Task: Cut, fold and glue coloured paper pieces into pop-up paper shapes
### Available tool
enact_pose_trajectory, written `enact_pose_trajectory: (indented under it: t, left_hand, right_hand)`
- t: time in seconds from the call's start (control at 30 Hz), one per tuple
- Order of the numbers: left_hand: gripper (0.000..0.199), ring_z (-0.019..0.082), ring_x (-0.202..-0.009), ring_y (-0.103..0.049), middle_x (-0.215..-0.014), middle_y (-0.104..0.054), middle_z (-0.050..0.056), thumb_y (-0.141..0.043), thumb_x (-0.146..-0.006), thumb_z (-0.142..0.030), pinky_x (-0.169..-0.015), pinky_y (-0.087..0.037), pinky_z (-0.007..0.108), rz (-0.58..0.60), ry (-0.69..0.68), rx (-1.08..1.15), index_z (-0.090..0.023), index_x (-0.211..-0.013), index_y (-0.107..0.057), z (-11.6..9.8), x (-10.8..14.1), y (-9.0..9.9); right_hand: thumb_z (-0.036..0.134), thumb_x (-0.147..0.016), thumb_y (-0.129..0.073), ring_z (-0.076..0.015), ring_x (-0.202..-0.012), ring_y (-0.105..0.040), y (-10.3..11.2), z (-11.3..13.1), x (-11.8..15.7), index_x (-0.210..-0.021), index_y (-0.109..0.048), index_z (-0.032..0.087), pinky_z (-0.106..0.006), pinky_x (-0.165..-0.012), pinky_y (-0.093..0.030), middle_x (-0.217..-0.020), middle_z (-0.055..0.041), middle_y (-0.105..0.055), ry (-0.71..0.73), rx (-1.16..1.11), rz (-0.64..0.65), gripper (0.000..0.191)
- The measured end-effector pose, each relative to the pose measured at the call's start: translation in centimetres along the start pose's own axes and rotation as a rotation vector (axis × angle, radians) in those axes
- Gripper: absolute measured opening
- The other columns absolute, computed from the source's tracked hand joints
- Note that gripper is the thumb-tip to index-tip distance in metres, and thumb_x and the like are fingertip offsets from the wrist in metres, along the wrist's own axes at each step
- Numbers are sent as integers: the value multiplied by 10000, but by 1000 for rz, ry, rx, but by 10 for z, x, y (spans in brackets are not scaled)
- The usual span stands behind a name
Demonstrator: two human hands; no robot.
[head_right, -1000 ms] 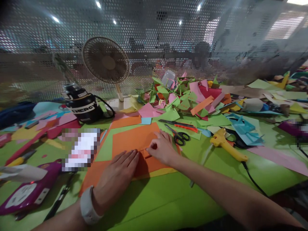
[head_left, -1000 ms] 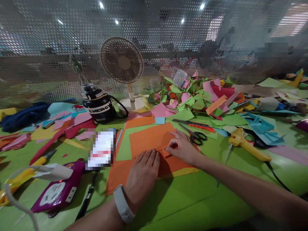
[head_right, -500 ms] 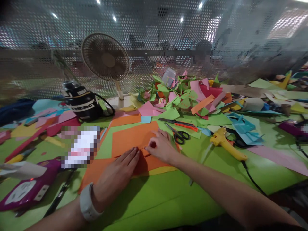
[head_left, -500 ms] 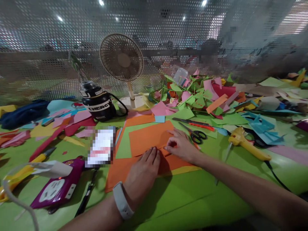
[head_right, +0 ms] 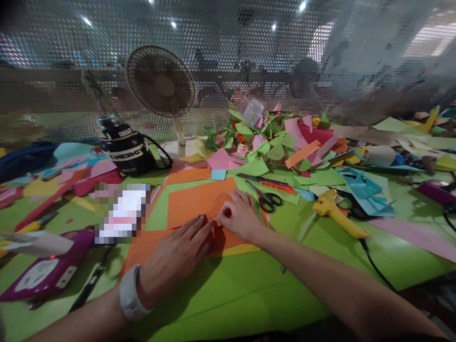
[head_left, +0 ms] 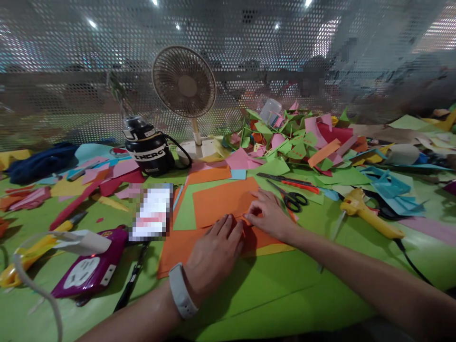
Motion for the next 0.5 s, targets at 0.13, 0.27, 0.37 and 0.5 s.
enact_pose_trajectory:
  t: [0.13, 0.27, 0.37, 0.5]
  left_hand:
    - [430, 314, -1191, -522, -1279, -553, 223, -363, -942, -331, -936, -471, 488, -42, -2, 29, -92, -1279, -482, -3, 1, 4]
    - [535, 332, -1182, -520, -1290, -543, 219, -371, -923, -469, -906, -481, 494, -25, 10, 18, -105, -1301, -473, -3, 2, 5]
    - [569, 324, -1190, -507, -1301, -535, 202, -352, -914, -520, -918, -470, 497, -26, 18, 39, -125, -1305, -475, -3, 2, 6]
    - [564, 317, -1205, -486, -1308, -523, 195, -353, -912, -527, -932, -460, 500, -35, 32, 64, -138, -1297, -491, -2, 2, 5]
  right_hand:
    - [292, -792, -601, -274, -1333, -292, 0, 1, 1, -690, -606, 198, -483, -1056, -232, -1340, -90, -490, 19, 20, -2, 139]
    - [304, -801, -595, -277, -1332, -294, -1, 1, 1, -699, -606, 194, -475, -1057, -227, -1347, -102, -484, 18, 41, 10, 150]
    - [304, -803, -589, -284, -1328, -297, -1, 2, 1, -695, -604, 197, -488, -1050, -228, -1342, -97, -486, 27, 43, 2, 153]
    - [285, -786, -603, -282, -1314, -314, -1, 2, 1, -672, -600, 202, -488, -1045, -235, -1309, -87, -510, 35, 49, -22, 140]
Point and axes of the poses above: each hand's wrist, its own x-axis away from the middle knuckle, its own y-axis out of the back of the hand, z = x × y, the point moved 7 cm from there along -x, towards the middle knuckle
